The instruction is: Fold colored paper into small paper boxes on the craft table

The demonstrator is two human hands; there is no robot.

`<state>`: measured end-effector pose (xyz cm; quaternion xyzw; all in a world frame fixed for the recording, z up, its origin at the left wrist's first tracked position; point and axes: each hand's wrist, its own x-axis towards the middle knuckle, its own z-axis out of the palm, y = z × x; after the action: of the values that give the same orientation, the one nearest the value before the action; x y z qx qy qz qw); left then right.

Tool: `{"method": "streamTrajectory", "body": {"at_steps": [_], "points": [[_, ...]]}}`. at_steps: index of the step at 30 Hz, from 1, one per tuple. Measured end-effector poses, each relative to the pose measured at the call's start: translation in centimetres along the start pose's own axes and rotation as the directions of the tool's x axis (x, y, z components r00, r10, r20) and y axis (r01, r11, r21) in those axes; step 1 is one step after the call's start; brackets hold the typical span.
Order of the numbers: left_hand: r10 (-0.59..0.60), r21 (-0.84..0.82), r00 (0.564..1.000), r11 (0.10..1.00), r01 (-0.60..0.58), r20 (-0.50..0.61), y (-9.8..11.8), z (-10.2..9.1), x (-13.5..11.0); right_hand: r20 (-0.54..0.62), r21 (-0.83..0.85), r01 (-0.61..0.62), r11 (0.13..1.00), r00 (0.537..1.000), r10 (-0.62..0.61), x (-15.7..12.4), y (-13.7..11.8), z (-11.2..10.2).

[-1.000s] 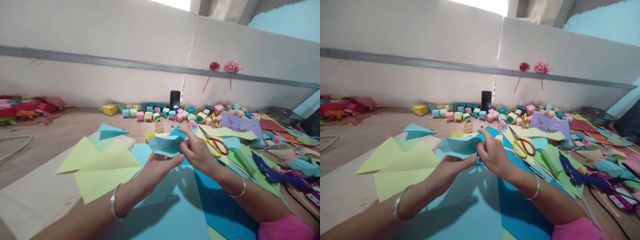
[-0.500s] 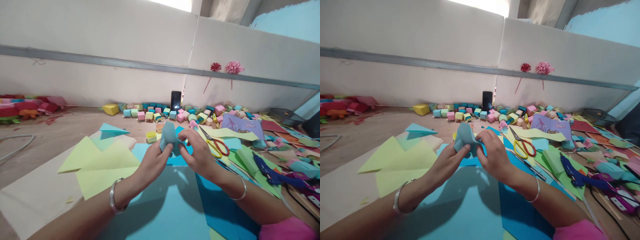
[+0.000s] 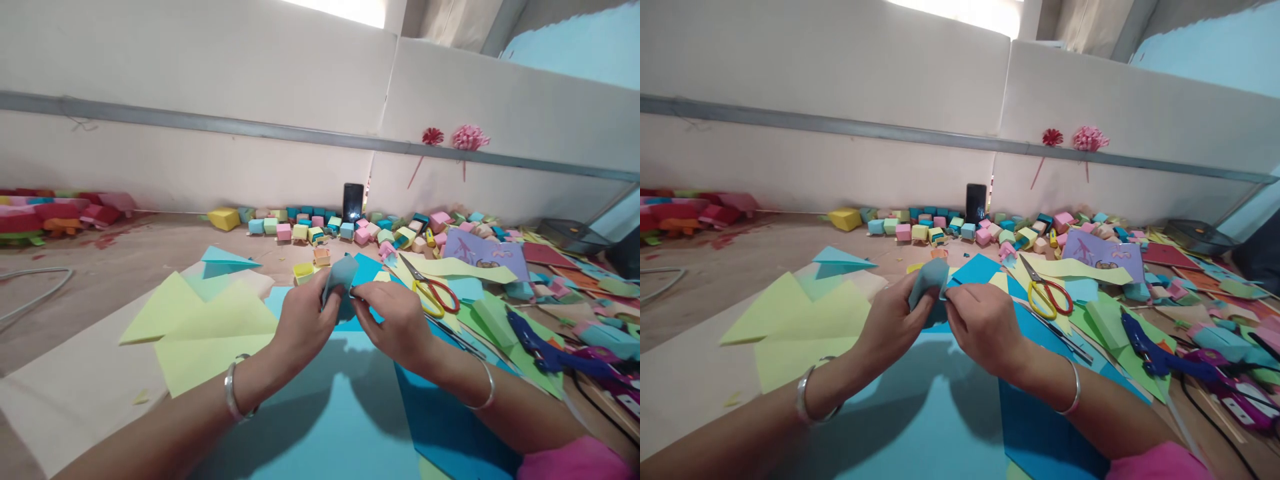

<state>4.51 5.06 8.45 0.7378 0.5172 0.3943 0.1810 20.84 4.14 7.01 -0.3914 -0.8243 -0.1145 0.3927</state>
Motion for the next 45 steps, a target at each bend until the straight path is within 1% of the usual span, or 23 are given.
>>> {"method": "streamTrajectory", "body": {"at_steps": [3, 7, 9, 13, 15, 17, 19, 20, 21, 23, 25, 27, 30, 33, 36, 38, 42, 45], "points": [[-0.026, -0.007, 0.999, 1.0, 0.026, -0.018, 0.1, -0.1, 0.2, -0.024, 0.0, -0.008, 1.0, 1.0, 0.008, -0.2, -0.1, 0.1], [-0.034, -0.141, 0.999, 0.99, 0.031, -0.021, -0.1, 0.0, 0.1, 0.009, 0.048, -0.031, 0.998, 1.0, 0.03, -0.1, -0.1, 0.1], [-0.004, -0.197, 1.0, 0.98, 0.001, -0.015, -0.2, 0.1, -0.1, 0.02, 0.082, -0.036, 0.996, 0.999, 0.035, 0.0, -0.1, 0.1], [0.13, -0.262, 0.991, 0.958, -0.12, 0.02, -0.1, 0.2, -0.6, 0.01, 0.124, -0.046, 0.991, 0.999, 0.045, 0.1, -0.1, 0.1], [0.208, -0.267, 0.978, 0.942, -0.202, -0.006, 0.1, 0.1, -0.8, -0.012, 0.166, -0.118, 0.979, 0.993, 0.121, 0.2, -0.1, 0.0], [0.28, -0.247, 0.959, 0.927, -0.283, -0.051, 0.2, 0.0, -0.9, -0.02, 0.265, -0.23, 0.936, 0.97, 0.244, 0.3, -0.1, -0.1], [0.321, -0.226, 0.945, 0.918, -0.328, -0.065, 0.3, 0.1, -1.0, 0.016, 0.378, -0.313, 0.871, 0.943, 0.332, 0.5, -0.2, -0.3], [0.323, -0.224, 0.944, 0.917, -0.329, -0.067, 0.3, 0.1, -1.1, 0.045, 0.417, -0.326, 0.849, 0.94, 0.339, 0.6, -0.2, -0.4], [0.312, -0.232, 0.948, 0.919, -0.319, -0.067, 0.3, 0.2, -1.2, 0.067, 0.437, -0.32, 0.841, 0.944, 0.324, 0.7, -0.2, -0.5], [0.261, -0.267, 0.962, 0.924, -0.274, -0.083, 0.3, 0.4, -1.4, 0.074, 0.428, -0.272, 0.862, 0.961, 0.267, 0.8, -0.1, -0.7], [0.203, -0.305, 0.974, 0.926, -0.224, -0.098, 0.3, 0.6, -1.7, 0.042, 0.391, -0.222, 0.893, 0.974, 0.224, 1.0, 0.1, -1.0], [0.177, -0.347, 0.979, 0.916, -0.202, -0.103, 0.4, 0.7, -1.8, -0.001, 0.361, -0.196, 0.912, 0.978, 0.211, 1.1, 0.4, -1.2], [0.217, -0.391, 0.97, 0.887, -0.245, -0.113, 0.6, 0.6, -1.8, -0.031, 0.356, -0.194, 0.914, 0.975, 0.219, 1.4, 0.9, -1.5], [0.283, -0.352, 0.954, 0.887, -0.3, -0.1, 0.7, 0.2, -1.7, -0.015, 0.373, -0.245, 0.895, 0.963, 0.27, 1.5, 1.2, -1.8], [0.293, -0.33, 0.953, 0.894, -0.303, -0.079, 0.8, 0.1, -1.7, -0.003, 0.367, -0.272, 0.889, 0.956, 0.293, 1.7, 1.3, -2.2], [0.288, -0.332, 0.955, 0.895, -0.297, -0.077, 0.7, 0.1, -1.7, 0.024, 0.35, -0.254, 0.901, 0.965, 0.263, 1.7, 1.2, -2.4], [0.292, -0.304, 0.952, 0.902, -0.308, -0.098, 0.6, 0.0, -1.4, 0.125, 0.347, -0.209, 0.914, 0.977, 0.176, 1.8, 1.0, -2.8], [0.308, -0.278, 0.946, 0.904, -0.325, -0.104, 0.5, -0.1, -1.0, 0.14, 0.367, -0.185, 0.912, 0.98, 0.142, 1.7, 0.8, -2.8]]}}
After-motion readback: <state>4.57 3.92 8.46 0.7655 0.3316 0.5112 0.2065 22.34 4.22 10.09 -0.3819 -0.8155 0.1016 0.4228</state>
